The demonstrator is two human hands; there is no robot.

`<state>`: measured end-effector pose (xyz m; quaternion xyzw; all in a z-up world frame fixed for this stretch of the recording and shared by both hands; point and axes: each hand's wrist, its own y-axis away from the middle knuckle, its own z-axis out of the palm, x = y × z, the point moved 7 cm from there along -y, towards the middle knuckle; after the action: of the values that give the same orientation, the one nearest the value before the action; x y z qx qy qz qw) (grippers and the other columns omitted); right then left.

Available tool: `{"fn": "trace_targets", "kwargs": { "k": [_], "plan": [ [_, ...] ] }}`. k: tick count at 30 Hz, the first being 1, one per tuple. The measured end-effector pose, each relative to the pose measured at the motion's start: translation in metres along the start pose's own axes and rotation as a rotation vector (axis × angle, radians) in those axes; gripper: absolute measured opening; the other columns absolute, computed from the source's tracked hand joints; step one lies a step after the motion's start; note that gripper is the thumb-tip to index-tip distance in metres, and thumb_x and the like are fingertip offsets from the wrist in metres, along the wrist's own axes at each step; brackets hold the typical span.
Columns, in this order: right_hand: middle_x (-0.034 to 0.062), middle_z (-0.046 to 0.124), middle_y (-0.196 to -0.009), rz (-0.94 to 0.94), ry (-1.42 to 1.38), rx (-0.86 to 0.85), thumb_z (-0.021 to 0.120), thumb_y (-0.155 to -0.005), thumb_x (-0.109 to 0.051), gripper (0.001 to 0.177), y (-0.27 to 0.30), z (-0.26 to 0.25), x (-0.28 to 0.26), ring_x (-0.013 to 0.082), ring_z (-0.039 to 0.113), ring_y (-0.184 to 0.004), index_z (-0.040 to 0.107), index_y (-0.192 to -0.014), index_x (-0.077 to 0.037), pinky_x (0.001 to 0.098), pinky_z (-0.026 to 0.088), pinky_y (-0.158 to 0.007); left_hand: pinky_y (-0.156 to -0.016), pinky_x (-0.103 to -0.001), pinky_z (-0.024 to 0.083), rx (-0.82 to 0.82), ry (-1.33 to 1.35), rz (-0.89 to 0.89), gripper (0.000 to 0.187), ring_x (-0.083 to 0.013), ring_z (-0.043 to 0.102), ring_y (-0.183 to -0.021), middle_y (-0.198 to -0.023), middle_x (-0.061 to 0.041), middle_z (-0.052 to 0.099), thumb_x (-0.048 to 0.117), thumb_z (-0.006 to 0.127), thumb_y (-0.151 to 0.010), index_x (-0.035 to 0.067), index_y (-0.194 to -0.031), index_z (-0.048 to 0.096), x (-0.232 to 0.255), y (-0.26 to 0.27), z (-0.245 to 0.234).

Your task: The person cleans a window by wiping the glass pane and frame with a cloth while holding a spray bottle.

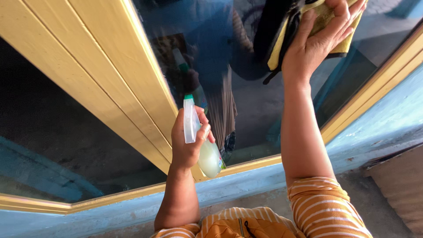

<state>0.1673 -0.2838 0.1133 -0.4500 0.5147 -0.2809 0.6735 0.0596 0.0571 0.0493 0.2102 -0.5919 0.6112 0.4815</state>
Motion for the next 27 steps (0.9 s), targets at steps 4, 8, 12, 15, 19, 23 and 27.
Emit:
{"fn": "trace_targets", "kwargs": {
  "k": [4,8,12,15,19,23,27],
  "plan": [
    [0.0198,0.002,-0.173,0.005,0.001,-0.016,0.049,-0.118,-0.054,0.06,0.052,-0.005,-0.053,0.0382,0.001,-0.16,0.025,-0.159,-0.019,0.0582,0.001,-0.13,-0.06,-0.031,0.058,-0.005,-0.004,0.002,0.03,-0.0154,0.064,-0.067,-0.099,-0.007,0.056,0.014,0.067,-0.092,0.002,-0.116,0.054,0.003,0.003,-0.009],
    [0.0308,-0.003,-0.171,-0.165,0.024,-0.181,0.056,-0.106,-0.066,0.072,0.114,-0.007,-0.118,0.0485,-0.004,-0.157,0.025,-0.152,-0.021,0.0671,-0.008,-0.125,-0.059,-0.03,0.057,0.016,0.011,-0.022,0.034,-0.0144,0.063,-0.067,-0.098,-0.007,0.057,0.012,0.067,-0.091,0.002,-0.12,0.053,0.002,0.004,-0.017],
    [0.0254,-0.004,-0.17,-0.086,0.068,-0.127,0.055,-0.109,-0.068,0.074,0.093,0.001,-0.093,0.044,-0.003,-0.159,0.021,-0.158,-0.022,0.062,-0.005,-0.125,-0.061,-0.031,0.058,-0.009,-0.001,-0.015,0.032,-0.0142,0.064,-0.068,-0.098,-0.007,0.058,0.011,0.066,-0.093,0.001,-0.12,0.053,0.003,0.007,-0.022],
    [0.0197,-0.003,-0.173,-0.023,0.129,-0.025,0.051,-0.11,-0.068,0.078,0.053,0.011,-0.054,0.0386,-0.002,-0.158,0.013,-0.164,-0.026,0.0598,-0.002,-0.128,-0.061,-0.031,0.058,-0.013,0.015,-0.008,0.032,-0.0135,0.063,-0.069,-0.098,-0.007,0.057,0.009,0.066,-0.093,0.001,-0.121,0.053,0.004,0.011,-0.027],
    [0.0145,-0.003,-0.171,0.042,0.101,0.021,0.047,-0.115,-0.065,0.075,0.049,0.011,-0.043,0.0342,0.0,-0.161,0.006,-0.168,-0.032,0.0562,0.001,-0.132,-0.061,-0.03,0.058,0.001,-0.008,-0.007,0.031,-0.0134,0.063,-0.068,-0.099,-0.007,0.057,0.007,0.065,-0.093,0.001,-0.121,0.053,0.008,0.016,-0.039],
    [0.0211,0.0,-0.173,0.012,0.112,-0.05,0.049,-0.111,-0.063,0.074,0.117,0.009,-0.107,0.0402,0.002,-0.159,0.017,-0.165,-0.025,0.0604,0.003,-0.129,-0.062,-0.031,0.059,0.006,0.008,0.0,0.033,-0.0141,0.064,-0.071,-0.099,-0.007,0.058,0.006,0.065,-0.093,0.0,-0.123,0.053,0.011,0.019,-0.049],
    [0.0275,-0.001,-0.169,-0.084,0.082,-0.183,0.055,-0.109,-0.062,0.078,0.134,0.008,-0.14,0.0476,-0.002,-0.159,0.023,-0.164,-0.018,0.0677,-0.003,-0.127,-0.061,-0.031,0.058,0.009,0.017,-0.03,0.035,-0.0146,0.064,-0.069,-0.099,-0.007,0.057,0.004,0.065,-0.091,0.001,-0.123,0.053,0.011,0.02,-0.053]
  ]
}}
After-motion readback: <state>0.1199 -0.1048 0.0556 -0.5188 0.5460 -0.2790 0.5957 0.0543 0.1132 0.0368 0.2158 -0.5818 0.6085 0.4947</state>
